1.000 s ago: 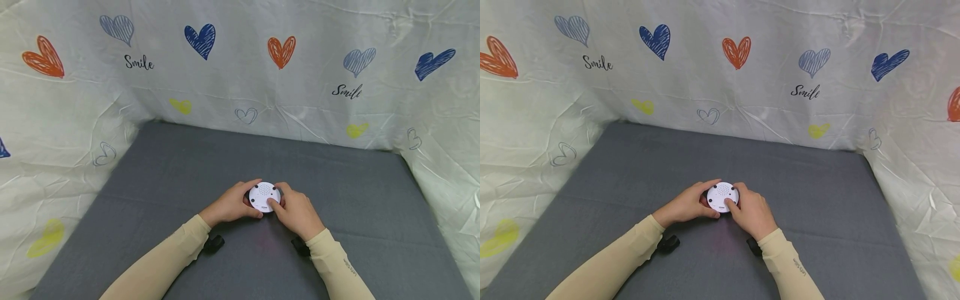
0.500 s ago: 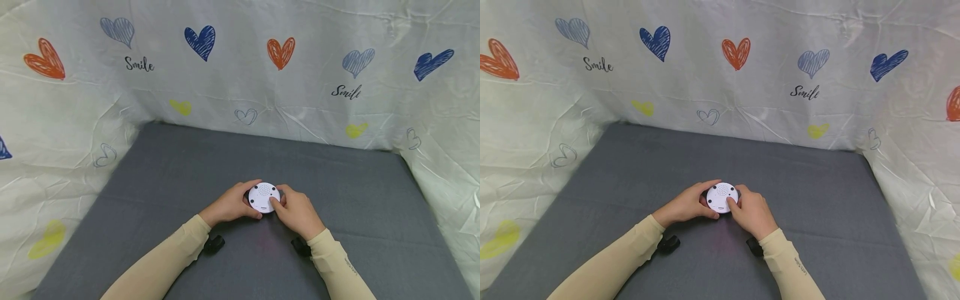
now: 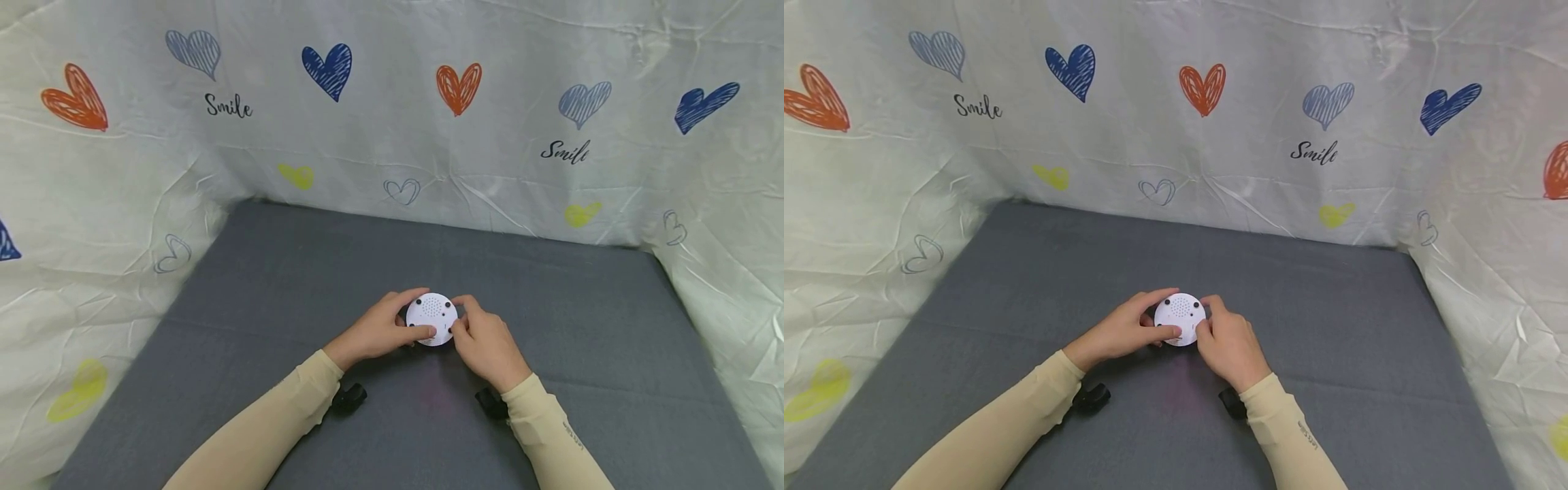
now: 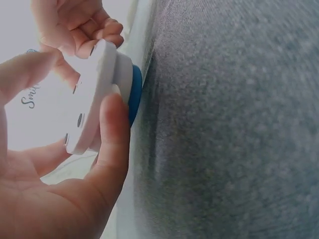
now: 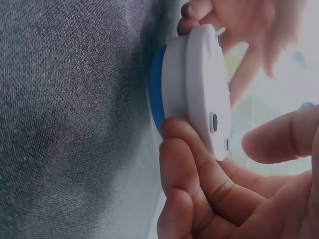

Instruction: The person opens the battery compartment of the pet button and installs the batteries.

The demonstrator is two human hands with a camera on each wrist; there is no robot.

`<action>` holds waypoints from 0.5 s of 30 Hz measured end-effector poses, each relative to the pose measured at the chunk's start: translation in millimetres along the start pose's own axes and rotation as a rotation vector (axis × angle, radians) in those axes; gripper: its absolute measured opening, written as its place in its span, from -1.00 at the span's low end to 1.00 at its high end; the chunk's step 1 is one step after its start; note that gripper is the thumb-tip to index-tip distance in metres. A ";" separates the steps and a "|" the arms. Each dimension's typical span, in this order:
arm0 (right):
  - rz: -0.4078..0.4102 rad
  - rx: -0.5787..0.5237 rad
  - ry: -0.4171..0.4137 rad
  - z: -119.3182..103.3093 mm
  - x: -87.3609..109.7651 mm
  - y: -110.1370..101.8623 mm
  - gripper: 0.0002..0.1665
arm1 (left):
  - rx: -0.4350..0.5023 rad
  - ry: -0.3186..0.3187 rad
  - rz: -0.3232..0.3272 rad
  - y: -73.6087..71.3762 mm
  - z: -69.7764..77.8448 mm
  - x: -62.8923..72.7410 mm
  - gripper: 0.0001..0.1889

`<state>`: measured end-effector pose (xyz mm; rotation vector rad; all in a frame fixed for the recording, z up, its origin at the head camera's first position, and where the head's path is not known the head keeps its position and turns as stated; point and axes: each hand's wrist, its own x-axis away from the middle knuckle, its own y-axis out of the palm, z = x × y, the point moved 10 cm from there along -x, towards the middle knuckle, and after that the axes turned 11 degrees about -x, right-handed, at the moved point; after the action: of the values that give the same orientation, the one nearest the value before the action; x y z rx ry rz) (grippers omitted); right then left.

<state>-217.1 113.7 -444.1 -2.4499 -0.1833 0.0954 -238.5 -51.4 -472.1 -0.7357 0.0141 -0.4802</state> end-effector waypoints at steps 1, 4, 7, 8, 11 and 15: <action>0.007 -0.003 -0.004 -0.4 0.2 -1.2 -0.56 | 0.002 0.007 0.007 -0.8 1.5 -0.1 -0.19; 0.032 -0.016 -0.017 -1.8 0.5 -4.7 -0.59 | 0.009 0.029 0.031 -3.4 5.4 -0.3 -0.27; 0.057 -0.017 -0.026 -2.5 0.6 -7.8 -0.62 | 0.033 0.024 0.052 -5.4 7.4 0.4 -0.32; 0.062 -0.016 -0.027 -2.5 0.5 -8.3 -0.62 | 0.043 0.020 0.057 -6.0 7.9 0.8 -0.33; 0.076 -0.016 -0.034 -2.6 0.5 -10.1 -0.61 | 0.067 0.014 0.068 -7.3 10.1 2.3 -0.35; 0.084 -0.032 -0.042 -3.1 0.5 -11.1 -0.58 | 0.102 0.027 0.081 -9.4 11.4 3.4 -0.43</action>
<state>-217.4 120.3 -434.7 -2.4893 -0.1014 0.1825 -237.4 -51.5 -457.0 -0.6261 0.0446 -0.4109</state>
